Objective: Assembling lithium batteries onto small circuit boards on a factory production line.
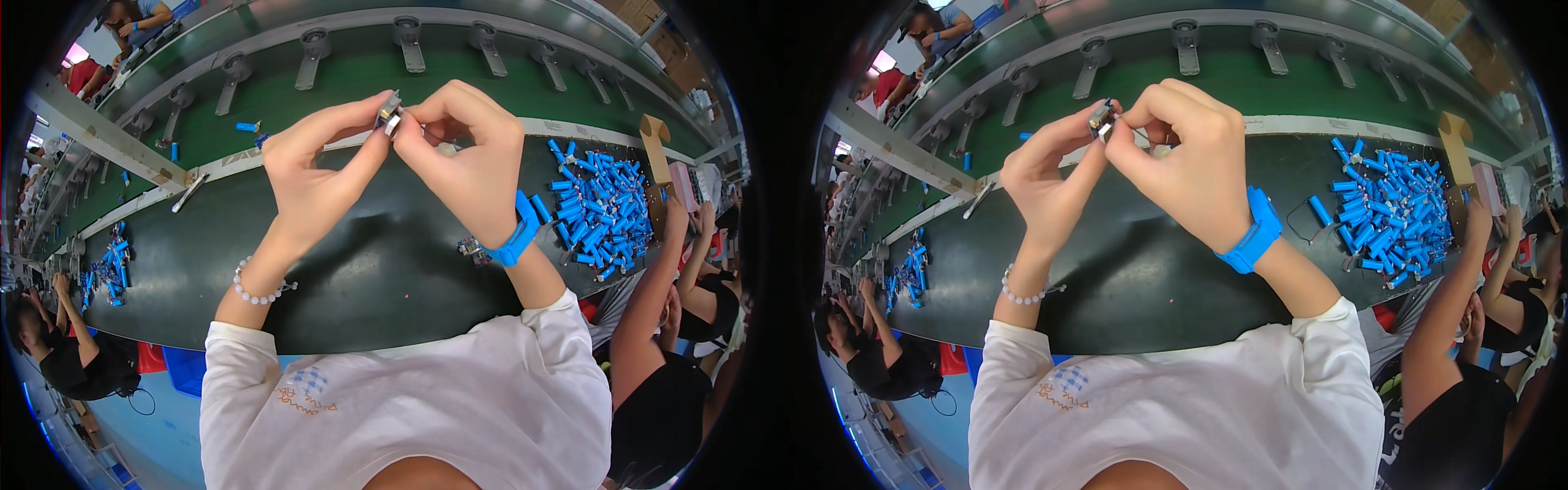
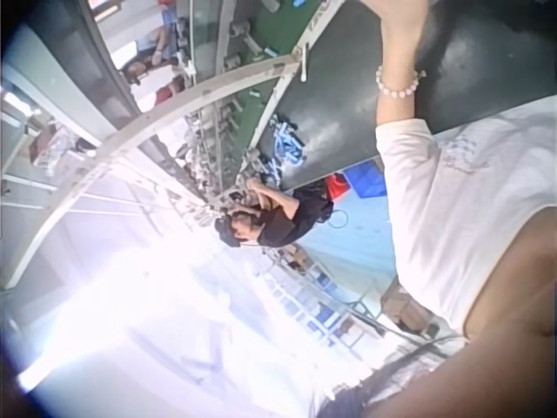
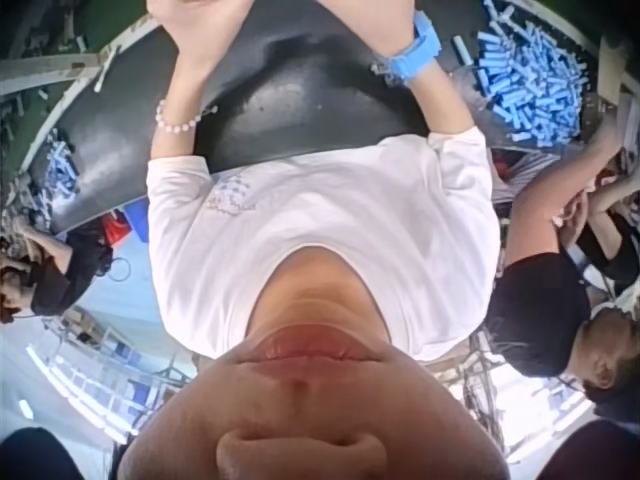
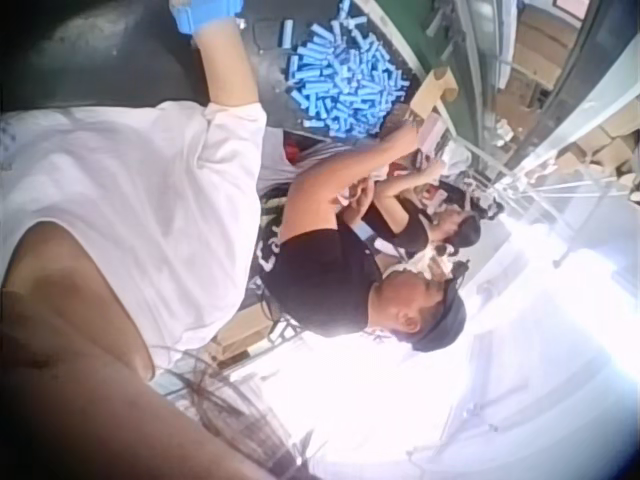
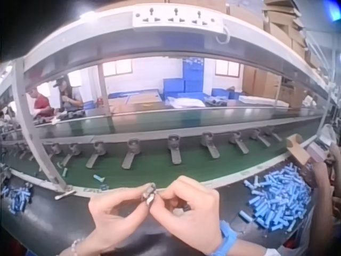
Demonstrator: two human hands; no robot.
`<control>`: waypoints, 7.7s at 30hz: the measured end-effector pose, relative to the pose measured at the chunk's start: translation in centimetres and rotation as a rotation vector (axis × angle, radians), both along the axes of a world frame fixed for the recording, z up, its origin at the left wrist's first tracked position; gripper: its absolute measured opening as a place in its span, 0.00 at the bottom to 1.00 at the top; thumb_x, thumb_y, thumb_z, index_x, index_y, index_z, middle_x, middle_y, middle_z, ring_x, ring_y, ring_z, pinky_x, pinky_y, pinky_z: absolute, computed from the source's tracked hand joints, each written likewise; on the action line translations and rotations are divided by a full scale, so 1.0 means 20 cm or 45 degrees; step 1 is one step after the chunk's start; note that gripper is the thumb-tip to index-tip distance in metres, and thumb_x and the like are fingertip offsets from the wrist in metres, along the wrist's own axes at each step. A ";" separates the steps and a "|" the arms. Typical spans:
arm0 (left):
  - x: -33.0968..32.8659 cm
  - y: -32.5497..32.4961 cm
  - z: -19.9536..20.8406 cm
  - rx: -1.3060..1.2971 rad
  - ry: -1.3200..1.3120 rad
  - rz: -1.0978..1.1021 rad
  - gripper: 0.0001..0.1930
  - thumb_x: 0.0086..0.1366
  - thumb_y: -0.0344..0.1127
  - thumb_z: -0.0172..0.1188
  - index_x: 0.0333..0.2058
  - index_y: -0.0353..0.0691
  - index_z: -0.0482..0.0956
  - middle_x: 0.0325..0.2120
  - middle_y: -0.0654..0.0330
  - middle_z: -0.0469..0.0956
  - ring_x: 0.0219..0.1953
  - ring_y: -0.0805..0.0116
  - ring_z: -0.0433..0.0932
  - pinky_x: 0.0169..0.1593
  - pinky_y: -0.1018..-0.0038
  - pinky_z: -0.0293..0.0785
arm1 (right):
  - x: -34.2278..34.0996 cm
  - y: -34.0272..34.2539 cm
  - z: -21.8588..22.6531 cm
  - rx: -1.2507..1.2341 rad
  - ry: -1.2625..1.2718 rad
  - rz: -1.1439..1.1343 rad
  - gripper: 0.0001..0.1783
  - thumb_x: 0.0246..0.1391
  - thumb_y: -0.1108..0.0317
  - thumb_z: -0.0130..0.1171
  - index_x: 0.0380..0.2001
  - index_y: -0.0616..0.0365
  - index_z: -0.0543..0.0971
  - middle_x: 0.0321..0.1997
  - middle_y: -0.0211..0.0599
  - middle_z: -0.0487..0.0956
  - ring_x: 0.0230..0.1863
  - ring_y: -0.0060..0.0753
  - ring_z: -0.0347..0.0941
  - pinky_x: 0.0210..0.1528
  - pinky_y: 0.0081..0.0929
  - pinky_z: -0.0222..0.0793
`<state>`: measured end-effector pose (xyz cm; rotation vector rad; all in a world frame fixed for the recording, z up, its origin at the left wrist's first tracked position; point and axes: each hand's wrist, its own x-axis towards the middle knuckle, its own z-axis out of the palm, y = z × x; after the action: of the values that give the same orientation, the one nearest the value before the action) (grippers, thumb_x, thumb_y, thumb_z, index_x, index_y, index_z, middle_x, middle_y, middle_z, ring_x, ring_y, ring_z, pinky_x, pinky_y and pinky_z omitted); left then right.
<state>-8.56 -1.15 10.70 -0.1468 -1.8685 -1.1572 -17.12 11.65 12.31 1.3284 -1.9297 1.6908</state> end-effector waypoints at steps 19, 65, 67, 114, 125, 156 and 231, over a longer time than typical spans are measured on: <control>-0.01 -0.08 0.03 -0.032 -0.185 -0.208 0.11 0.52 0.17 0.60 0.36 0.30 0.79 0.31 0.57 0.81 0.35 0.70 0.82 0.42 0.77 0.78 | -0.01 0.00 -0.03 0.066 0.110 0.003 0.04 0.45 0.80 0.59 0.28 0.65 0.78 0.26 0.35 0.78 0.27 0.25 0.76 0.32 0.18 0.74; 0.25 -1.29 -0.43 -0.369 -1.715 1.034 0.27 0.43 0.48 0.66 0.43 0.43 0.76 0.41 0.50 0.79 0.45 0.58 0.77 0.45 0.66 0.73 | -0.21 -0.06 -0.11 -0.246 -1.221 1.115 0.18 0.50 0.76 0.53 0.47 0.62 0.72 0.33 0.32 0.77 0.27 0.21 0.70 0.30 0.22 0.68; 0.26 -1.36 -0.52 -0.386 -1.593 1.037 0.31 0.44 0.47 0.66 0.48 0.44 0.72 0.44 0.48 0.76 0.47 0.56 0.75 0.48 0.64 0.71 | -0.21 -0.06 -0.10 -0.234 -1.195 1.141 0.21 0.51 0.76 0.49 0.51 0.62 0.69 0.32 0.33 0.77 0.28 0.21 0.70 0.31 0.22 0.69; 0.16 0.28 -0.39 -0.642 -1.026 -0.174 0.23 0.56 0.33 0.56 0.52 0.39 0.68 0.59 0.48 0.61 0.62 0.50 0.57 0.64 0.55 0.47 | -2.04 2.54 -0.27 0.322 -0.405 -2.171 0.19 0.43 0.60 0.57 0.31 0.66 0.81 0.40 0.60 0.77 0.45 0.58 0.74 0.48 0.42 0.70; -0.18 0.58 -0.36 -0.845 -1.084 -0.308 0.19 0.62 0.30 0.49 0.52 0.37 0.69 0.59 0.51 0.63 0.62 0.57 0.61 0.65 0.56 0.49 | -2.59 3.32 -0.71 1.120 -0.291 -2.107 0.30 0.42 0.57 0.65 0.48 0.61 0.73 0.50 0.57 0.74 0.55 0.52 0.70 0.56 0.40 0.67; -0.21 0.44 -0.63 -1.055 -0.302 -0.768 0.13 0.56 0.37 0.60 0.41 0.42 0.75 0.49 0.57 0.70 0.55 0.59 0.67 0.54 0.62 0.64 | -1.23 1.50 0.17 0.429 0.554 -1.558 0.28 0.46 0.42 0.62 0.38 0.56 0.80 0.34 0.42 0.81 0.37 0.39 0.78 0.40 0.31 0.71; 0.23 -0.10 -0.54 -0.585 -0.716 -0.249 0.33 0.47 0.27 0.65 0.55 0.45 0.66 0.61 0.38 0.53 0.62 0.40 0.58 0.62 0.54 0.55 | -2.04 2.66 -0.29 1.198 -0.383 -2.072 0.37 0.42 0.51 0.56 0.54 0.63 0.70 0.54 0.70 0.67 0.59 0.68 0.60 0.61 0.45 0.59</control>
<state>-3.91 -3.12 -0.13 -0.2876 -2.6565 -0.9327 -57.87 64.82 6.43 -0.6148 -2.6489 0.1147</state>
